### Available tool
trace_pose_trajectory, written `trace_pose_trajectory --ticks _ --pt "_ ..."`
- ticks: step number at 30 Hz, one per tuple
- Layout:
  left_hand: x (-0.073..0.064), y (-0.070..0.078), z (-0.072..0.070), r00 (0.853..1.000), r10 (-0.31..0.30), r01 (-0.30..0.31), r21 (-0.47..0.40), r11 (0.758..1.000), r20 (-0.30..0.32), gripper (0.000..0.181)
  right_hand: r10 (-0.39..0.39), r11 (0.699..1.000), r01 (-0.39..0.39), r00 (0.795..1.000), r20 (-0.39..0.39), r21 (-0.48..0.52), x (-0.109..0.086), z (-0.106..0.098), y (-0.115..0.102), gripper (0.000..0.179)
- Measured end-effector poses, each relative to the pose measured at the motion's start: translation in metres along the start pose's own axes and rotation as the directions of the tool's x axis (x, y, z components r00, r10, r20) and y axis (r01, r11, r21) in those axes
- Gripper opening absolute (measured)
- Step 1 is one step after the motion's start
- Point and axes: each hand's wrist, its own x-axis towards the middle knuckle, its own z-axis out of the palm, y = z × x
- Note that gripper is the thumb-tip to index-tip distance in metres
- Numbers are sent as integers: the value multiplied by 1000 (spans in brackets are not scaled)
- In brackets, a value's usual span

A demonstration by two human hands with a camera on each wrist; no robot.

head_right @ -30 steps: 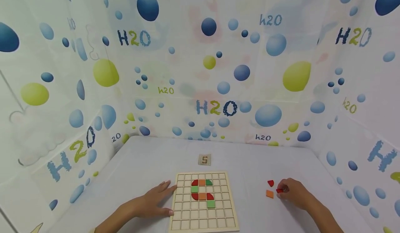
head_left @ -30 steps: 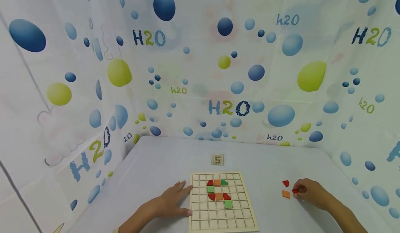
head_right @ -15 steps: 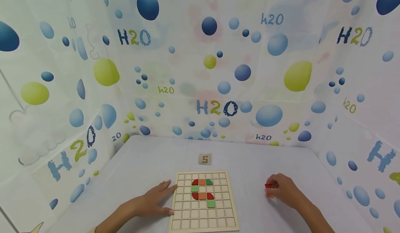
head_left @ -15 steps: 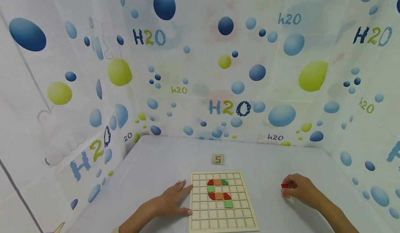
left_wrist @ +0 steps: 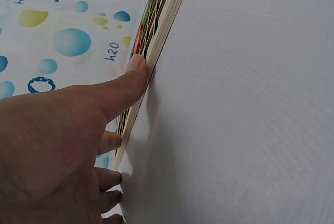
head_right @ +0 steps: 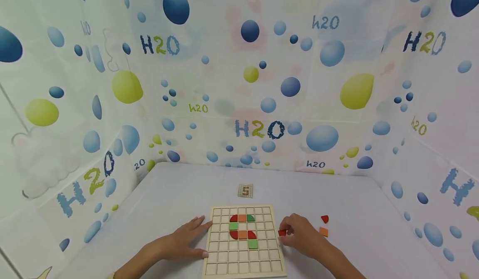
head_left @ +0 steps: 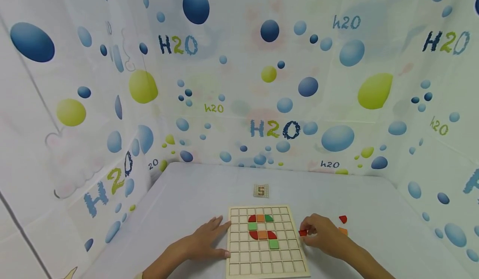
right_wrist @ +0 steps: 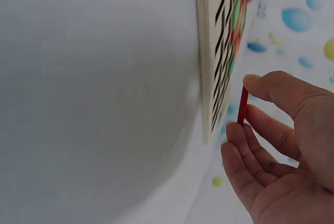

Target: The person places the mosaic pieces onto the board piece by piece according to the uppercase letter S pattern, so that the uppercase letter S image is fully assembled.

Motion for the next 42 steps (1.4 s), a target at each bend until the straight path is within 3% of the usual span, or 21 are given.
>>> trace_pose_trajectory --ticks 5,15,21,32,42 --pt "1 -2 1 1000 2 -2 -1 1000 4 95 -35 998 33 998 55 45 4 19 -22 18" --pt "1 -2 3 1000 -7 7 -11 1000 4 95 -172 985 175 975 144 -7 9 52 -44 21" --pt "4 -8 9 1000 1 -1 -25 1000 -6 97 -185 979 197 965 186 -48 7 56 -51 22" --pt "1 -2 4 1000 6 -6 4 1000 -6 97 -148 985 166 960 236 -57 8 56 -49 15" --pt "1 0 0 1000 -1 1 10 1000 6 94 -291 949 311 926 242 -49 7 51 -40 17"
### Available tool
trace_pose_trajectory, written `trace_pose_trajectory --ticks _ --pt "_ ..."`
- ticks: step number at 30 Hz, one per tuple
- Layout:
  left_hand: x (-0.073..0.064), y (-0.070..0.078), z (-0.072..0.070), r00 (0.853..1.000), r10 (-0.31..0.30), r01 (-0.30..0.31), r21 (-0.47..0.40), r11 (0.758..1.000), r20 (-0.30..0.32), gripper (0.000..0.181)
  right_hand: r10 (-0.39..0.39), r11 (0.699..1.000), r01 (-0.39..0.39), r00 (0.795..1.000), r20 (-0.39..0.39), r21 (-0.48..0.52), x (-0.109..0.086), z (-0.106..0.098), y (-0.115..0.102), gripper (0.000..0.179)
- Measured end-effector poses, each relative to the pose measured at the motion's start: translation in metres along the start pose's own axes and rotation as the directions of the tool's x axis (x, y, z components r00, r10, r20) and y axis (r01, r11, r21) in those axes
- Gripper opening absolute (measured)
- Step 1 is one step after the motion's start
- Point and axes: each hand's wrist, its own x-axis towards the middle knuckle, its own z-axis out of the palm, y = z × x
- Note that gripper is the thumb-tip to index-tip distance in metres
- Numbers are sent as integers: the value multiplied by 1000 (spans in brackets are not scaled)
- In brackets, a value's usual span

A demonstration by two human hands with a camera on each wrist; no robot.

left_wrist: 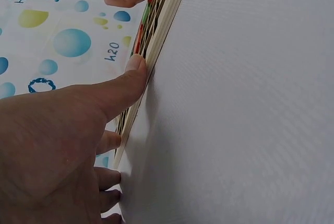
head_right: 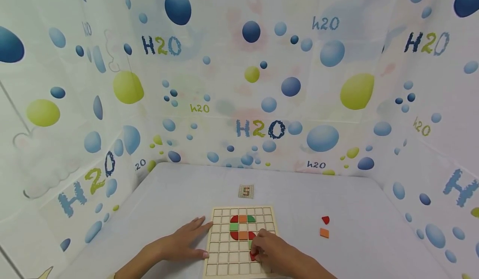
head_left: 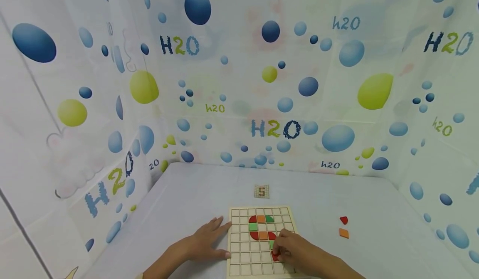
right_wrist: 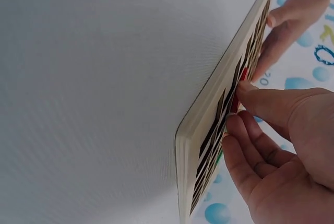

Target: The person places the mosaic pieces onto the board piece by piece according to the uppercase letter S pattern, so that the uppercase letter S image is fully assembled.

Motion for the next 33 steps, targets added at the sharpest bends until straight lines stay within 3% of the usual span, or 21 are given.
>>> trace_pose_trajectory --ticks 8,19,25,29,33 --pt "-2 1 0 999 35 -35 13 999 -3 93 -23 1000 23 1000 4 -1 3 0 1 18" --pt "0 0 0 1000 25 -25 17 1000 -1 94 -12 998 13 1000 6 -55 4 0 -2 18" --pt "0 0 0 1000 16 -16 19 1000 0 94 16 1000 -16 1000 -10 -6 2 -5 4 12" --pt "-1 1 -1 1000 19 -19 22 1000 1 94 59 998 -56 995 -76 43 -4 -18 18 8" --pt "-2 2 -3 1000 24 -25 13 1000 3 93 68 997 -61 978 -195 42 -18 -38 34 12"
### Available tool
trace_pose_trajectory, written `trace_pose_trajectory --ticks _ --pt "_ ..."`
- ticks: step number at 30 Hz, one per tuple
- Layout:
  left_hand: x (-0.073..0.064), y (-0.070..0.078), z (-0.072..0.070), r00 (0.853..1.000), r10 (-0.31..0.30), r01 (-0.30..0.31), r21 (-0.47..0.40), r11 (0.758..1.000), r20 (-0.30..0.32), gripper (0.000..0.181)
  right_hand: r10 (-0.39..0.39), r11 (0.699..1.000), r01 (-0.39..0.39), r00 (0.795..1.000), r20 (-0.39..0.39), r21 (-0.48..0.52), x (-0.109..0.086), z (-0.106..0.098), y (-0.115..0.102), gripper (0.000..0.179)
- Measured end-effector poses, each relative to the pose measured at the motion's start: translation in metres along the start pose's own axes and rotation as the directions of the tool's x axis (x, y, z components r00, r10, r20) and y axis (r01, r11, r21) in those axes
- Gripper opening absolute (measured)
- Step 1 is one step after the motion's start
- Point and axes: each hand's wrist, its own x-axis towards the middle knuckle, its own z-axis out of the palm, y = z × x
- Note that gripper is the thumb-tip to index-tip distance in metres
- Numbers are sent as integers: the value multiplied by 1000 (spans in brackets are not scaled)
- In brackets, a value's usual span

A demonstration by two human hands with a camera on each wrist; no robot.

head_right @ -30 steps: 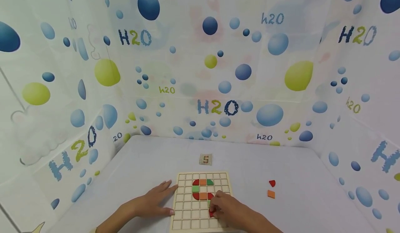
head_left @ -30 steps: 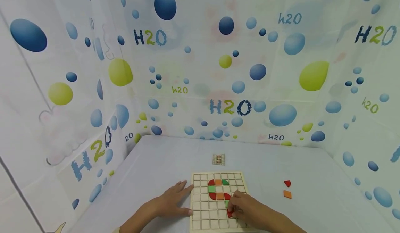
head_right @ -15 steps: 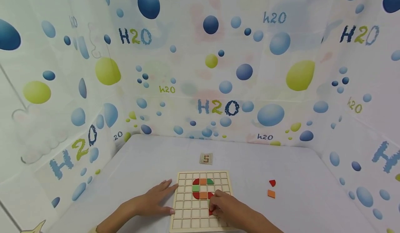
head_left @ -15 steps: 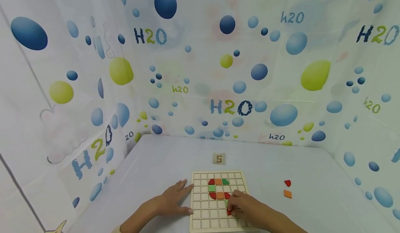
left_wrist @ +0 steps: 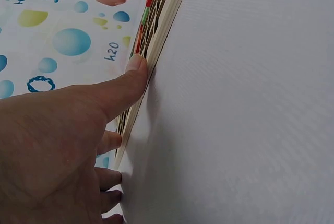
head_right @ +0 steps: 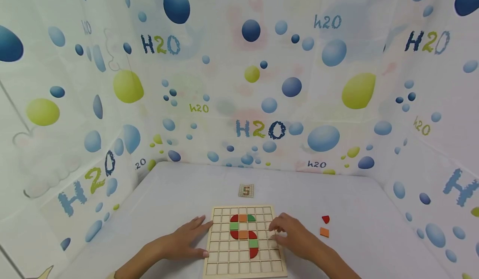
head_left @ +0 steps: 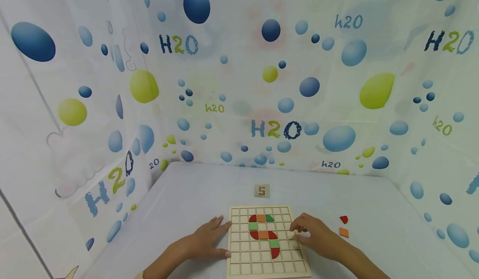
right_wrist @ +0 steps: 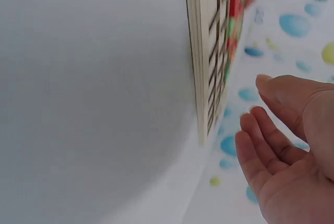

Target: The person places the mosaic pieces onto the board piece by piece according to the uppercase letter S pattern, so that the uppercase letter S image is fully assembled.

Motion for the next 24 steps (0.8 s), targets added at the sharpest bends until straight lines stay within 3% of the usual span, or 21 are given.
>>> trace_pose_trajectory --ticks 4,8,14,18,20,24 --pt "0 -1 0 1000 0 0 -2 1000 3 93 69 997 -70 993 -101 -15 -11 -26 16 20" --pt "0 -1 0 1000 -4 4 0 1000 6 93 184 983 -184 972 -147 14 -25 -46 37 28" --pt "1 -3 -1 1000 2 -2 -16 1000 20 95 385 920 -367 911 -145 139 -48 -61 64 39" --pt "1 -2 -2 1000 0 0 -12 1000 18 95 458 883 -438 882 -109 169 -60 -66 79 48" --pt "1 -1 -2 1000 -4 4 -8 1000 12 94 474 871 -453 877 -83 187 -65 -66 87 51" --pt "1 1 -1 1000 -10 10 1 1000 6 93 454 880 -437 889 -61 186 -72 -60 99 48"
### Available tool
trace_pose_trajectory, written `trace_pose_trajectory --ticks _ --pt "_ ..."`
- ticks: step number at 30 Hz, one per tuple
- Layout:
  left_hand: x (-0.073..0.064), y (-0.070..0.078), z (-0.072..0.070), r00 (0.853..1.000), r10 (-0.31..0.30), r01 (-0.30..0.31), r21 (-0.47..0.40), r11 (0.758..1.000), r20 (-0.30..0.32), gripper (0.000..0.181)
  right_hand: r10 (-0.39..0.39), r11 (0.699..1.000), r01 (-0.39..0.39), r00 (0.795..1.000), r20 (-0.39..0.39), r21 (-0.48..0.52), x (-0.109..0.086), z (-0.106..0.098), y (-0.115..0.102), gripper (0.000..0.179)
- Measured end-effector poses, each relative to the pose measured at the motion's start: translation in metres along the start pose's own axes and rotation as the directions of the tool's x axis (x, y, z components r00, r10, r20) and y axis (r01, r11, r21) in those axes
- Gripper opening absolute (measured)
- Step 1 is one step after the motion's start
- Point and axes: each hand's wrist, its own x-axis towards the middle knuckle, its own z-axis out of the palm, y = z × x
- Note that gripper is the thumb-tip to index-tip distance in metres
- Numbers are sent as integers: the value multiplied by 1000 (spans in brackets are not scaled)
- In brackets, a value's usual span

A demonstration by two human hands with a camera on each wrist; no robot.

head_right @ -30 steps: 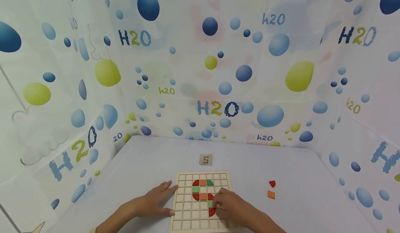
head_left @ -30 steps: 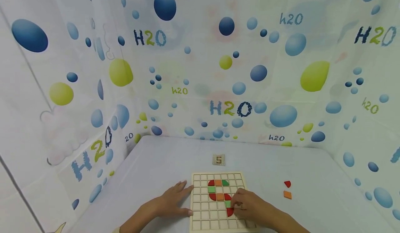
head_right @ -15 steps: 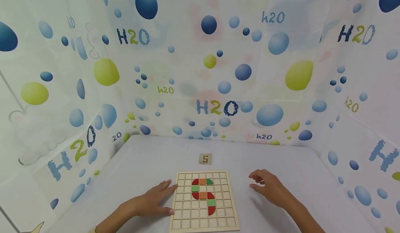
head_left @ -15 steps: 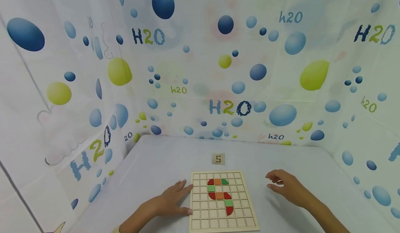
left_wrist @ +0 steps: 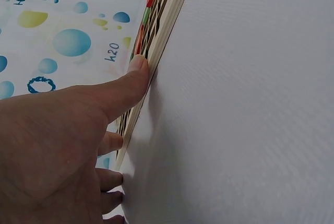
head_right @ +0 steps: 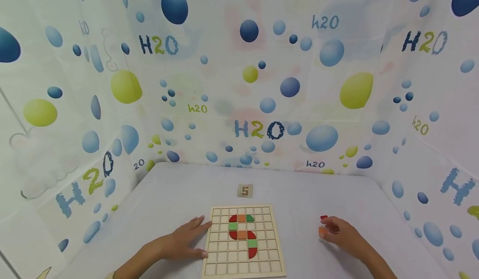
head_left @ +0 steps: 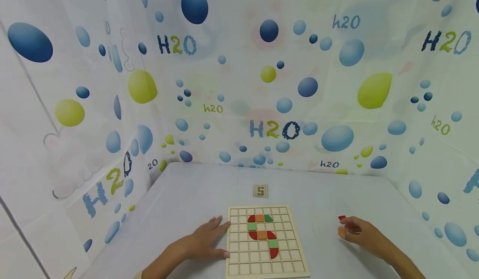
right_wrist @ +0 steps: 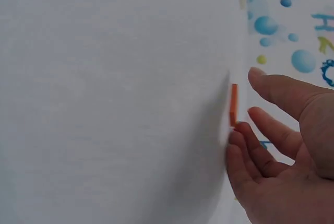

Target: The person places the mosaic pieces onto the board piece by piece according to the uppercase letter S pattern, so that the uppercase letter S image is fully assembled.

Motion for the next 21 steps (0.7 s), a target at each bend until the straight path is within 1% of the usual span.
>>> trace_pose_trajectory --ticks 3,5,9,12,14,18,21 --pt "0 0 0 1000 1 -1 4 1000 -1 93 -11 999 11 1000 -15 -41 2 5 4 48" --pt "0 0 1 1000 3 -3 5 1000 -3 93 -4 997 1 999 -35 -75 4 8 4 48" --pt "0 -1 3 1000 0 0 4 1000 -5 93 7 992 -14 998 -55 -122 6 12 1 39" --pt "0 -2 4 1000 0 0 3 1000 -2 93 1 989 -10 998 -63 -148 7 14 0 34" --pt "0 -3 4 1000 2 -2 3 1000 0 94 -15 988 4 997 -72 -152 7 15 1 32" --pt "1 -4 4 1000 3 -3 15 1000 -1 93 -84 984 69 993 -87 -167 5 15 1 26" --pt "1 -4 4 1000 10 -9 15 1000 -5 93 -120 976 100 988 -96 -192 4 15 1 21"
